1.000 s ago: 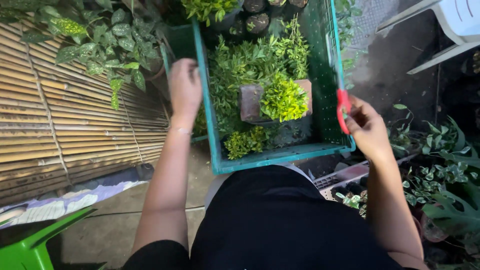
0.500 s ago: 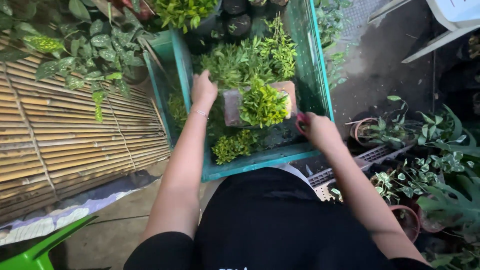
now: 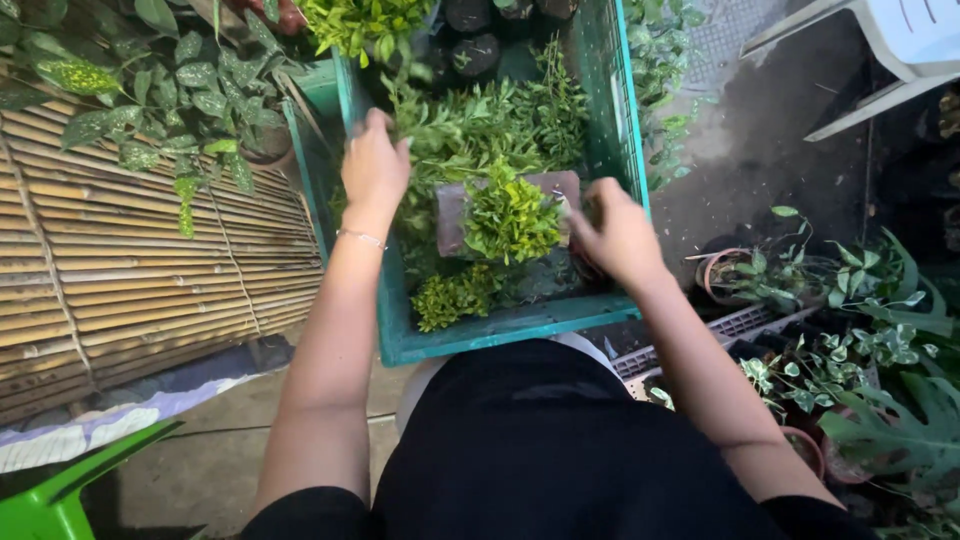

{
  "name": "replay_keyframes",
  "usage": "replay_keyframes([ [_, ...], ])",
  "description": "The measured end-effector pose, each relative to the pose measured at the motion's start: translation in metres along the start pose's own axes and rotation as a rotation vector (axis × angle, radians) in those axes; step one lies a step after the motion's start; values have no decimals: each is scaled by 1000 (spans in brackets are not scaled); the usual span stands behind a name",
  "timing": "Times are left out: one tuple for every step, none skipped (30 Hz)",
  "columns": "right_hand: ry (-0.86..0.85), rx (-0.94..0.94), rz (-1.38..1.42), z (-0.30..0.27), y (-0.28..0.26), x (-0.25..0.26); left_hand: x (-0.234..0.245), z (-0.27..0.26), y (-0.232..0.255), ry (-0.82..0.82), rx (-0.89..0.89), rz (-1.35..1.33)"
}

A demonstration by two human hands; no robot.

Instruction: Trimming plant cuttings with scissors and sorting them into a plastic crate.

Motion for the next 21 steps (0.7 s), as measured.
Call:
replay_keyframes([
  [-1,-2,1,0,11,-10,1,1,12,-2,0,1],
  [47,157,-68,3,20,-19,3,6,26,40,-71,96],
  [93,315,-137,8,30,-28,5,12,41,82,-143,191],
  [99,313,-138,6,34,-31,-8,23,49,83,-149,189],
  [70,291,-107,4,39,-34,-22,34,58,37,-257,104],
  [38,262,-78,0,46,-38,-39,42,67,-17,-362,15],
  [41,252,-81,-2,45,-40,-85,59,58,-24,-367,10],
  [-4,110,-58,-3,45,-42,-133,77,52,-148,-366,-131],
  [-48,-32,-34,-4,45,-43,-181,96,46,-273,-364,-271],
  [-38,-37,-38,-6,47,-41,-212,107,45,-275,-373,-277],
  [-62,-90,13,-8,49,-39,-245,119,43,-400,-299,-294],
  [-85,-141,67,-11,50,-38,-276,130,41,-526,-225,-308],
  [-75,-146,65,-18,58,-33,-301,134,37,-529,-235,-311],
  [-89,-124,122,-23,64,-30,-325,139,31,-553,-171,-284],
  [-102,-101,179,-29,70,-28,-350,145,25,-575,-107,-256],
  [-89,-105,178,-35,72,-20,-361,147,25,-579,-120,-257],
  [-173,-156,422,-41,73,-15,-373,148,23,-555,-119,-268],
  [-259,-206,665,-50,75,-9,-385,147,21,-533,-116,-280],
  [-247,-210,664,-54,75,-4,-381,144,26,-538,-127,-282],
  [-307,-233,791,-59,75,0,-377,140,30,-555,-77,-227],
  [-368,-255,918,-64,75,4,-372,136,33,-569,-27,-171],
])
Point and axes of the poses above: each hand's wrist, its own z-axis towards the middle knuckle, its own x-axis out of the back of the hand, y = z × x, the point moved 1 cm from there along z, towards the middle knuckle
